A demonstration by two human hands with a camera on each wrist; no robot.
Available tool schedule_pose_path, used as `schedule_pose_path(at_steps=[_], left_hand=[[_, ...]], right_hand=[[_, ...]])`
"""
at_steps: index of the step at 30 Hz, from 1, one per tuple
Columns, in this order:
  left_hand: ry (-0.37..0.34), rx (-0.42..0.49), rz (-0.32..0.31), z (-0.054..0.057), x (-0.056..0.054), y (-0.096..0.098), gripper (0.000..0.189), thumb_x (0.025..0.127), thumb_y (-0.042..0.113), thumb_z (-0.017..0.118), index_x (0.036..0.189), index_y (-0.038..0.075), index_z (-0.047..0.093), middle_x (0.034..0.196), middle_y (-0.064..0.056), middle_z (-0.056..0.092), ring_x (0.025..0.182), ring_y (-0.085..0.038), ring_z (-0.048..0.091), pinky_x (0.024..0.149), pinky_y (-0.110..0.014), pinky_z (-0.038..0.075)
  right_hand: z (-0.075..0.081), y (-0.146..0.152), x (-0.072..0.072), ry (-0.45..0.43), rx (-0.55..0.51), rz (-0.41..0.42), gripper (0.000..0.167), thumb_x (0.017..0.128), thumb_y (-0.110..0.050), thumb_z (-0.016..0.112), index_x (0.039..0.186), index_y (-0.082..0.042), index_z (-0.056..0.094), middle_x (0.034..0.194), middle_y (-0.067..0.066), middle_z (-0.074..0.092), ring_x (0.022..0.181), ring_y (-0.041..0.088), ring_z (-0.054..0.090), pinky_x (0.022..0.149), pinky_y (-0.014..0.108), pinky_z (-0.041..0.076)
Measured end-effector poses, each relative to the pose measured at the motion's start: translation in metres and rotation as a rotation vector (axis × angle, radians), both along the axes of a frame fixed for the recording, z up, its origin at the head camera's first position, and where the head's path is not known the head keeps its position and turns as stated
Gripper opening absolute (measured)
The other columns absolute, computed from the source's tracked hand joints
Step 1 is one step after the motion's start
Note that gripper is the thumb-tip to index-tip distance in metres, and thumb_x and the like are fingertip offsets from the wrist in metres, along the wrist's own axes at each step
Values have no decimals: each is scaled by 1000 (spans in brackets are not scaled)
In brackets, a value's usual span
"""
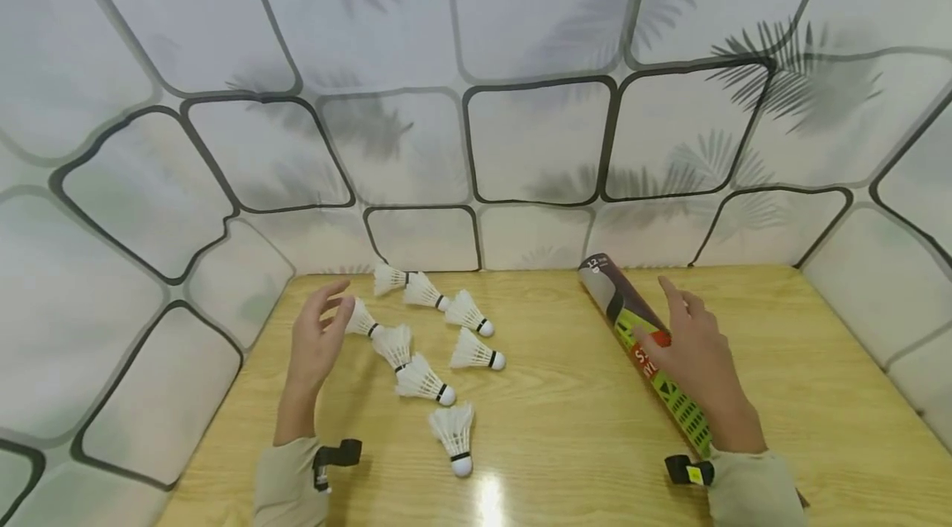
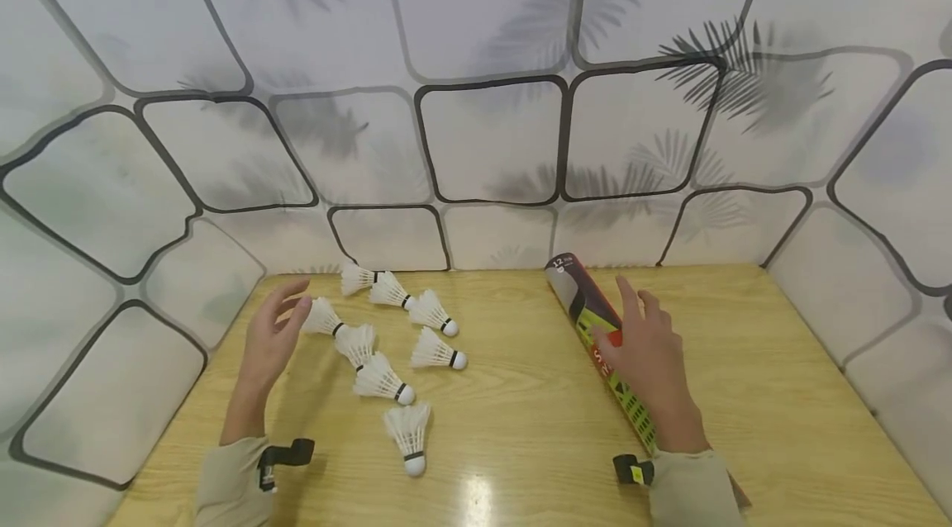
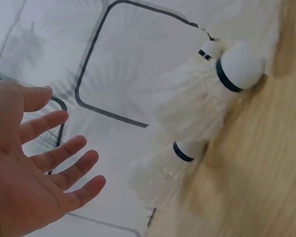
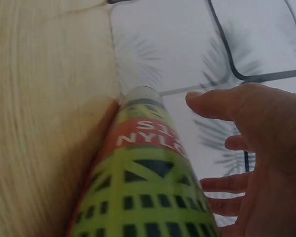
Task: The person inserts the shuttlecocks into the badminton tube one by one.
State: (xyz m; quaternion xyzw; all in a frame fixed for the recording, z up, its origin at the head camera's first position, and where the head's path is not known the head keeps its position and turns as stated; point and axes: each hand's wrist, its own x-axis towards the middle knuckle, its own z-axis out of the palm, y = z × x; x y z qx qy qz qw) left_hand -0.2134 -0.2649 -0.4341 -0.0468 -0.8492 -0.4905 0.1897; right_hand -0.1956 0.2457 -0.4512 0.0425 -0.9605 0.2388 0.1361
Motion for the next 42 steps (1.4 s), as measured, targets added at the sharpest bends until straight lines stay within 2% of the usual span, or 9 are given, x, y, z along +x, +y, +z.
schedule_pose_path(at_steps=[6,12,16,22,26,29,32,36,42], left_hand=[[-62,4,-4,-12,-3,-8,40,108,27,55,137,0,59,142,-22,54,123,-41,56,98,-59,49],[-112,60,47,-26,-8,-15,39,107,19,57,139,-2,55,149,-26,43,135,-47,42,105,-63,43],[-138,78,83,-36,-13,-20,38,105,13,58,139,-4,55,150,-27,42,139,-49,38,108,-64,40],[-141,74,103,-48,-24,-24,35,101,3,61,135,-4,58,139,-32,54,129,-50,51,106,-62,42],[-141,43,134,-52,-26,-25,35,99,-1,61,134,-2,60,132,-32,60,120,-50,58,102,-60,45],[-112,27,163,-54,-26,-24,34,96,-4,62,130,-2,63,122,-32,65,111,-47,64,97,-53,50],[-73,6,181,-56,-26,-22,32,94,-6,63,126,-2,66,109,-30,70,101,-43,68,87,-36,55],[-24,-25,211,-56,-27,-22,30,95,-6,62,124,0,69,103,-27,71,92,-41,70,71,-15,48],[24,-30,249,-51,-26,-26,27,97,-6,59,119,1,72,106,-27,70,91,-44,71,65,-9,45]], right_hand=[[-7,-8,0,-73,33,-29,91,94,-37,73,160,-2,22,139,43,41,116,64,46,81,79,44],[-13,-13,1,-136,57,-38,87,95,-38,71,158,0,24,133,44,44,111,63,50,78,75,47],[-19,-15,0,-132,87,-52,83,97,-39,68,157,1,26,129,44,47,105,61,52,74,72,48],[-23,-19,0,-81,104,-70,77,98,-37,68,155,0,33,125,42,52,102,60,55,73,71,49],[-24,-21,-2,-80,112,-70,75,99,-37,67,155,-1,34,125,41,53,101,59,56,73,71,50],[-24,-22,-4,-89,120,-69,74,100,-39,66,156,-2,34,125,41,53,101,59,56,72,70,50],[-24,-24,-6,-91,121,-73,73,101,-39,65,156,-2,34,125,41,53,102,59,56,72,70,49],[-22,-26,-9,-84,116,-76,70,100,-36,64,156,-3,36,123,41,54,101,59,57,72,69,49],[-16,-26,-9,-74,94,-51,68,98,-30,67,155,-6,37,121,42,53,86,56,61,64,66,51]])
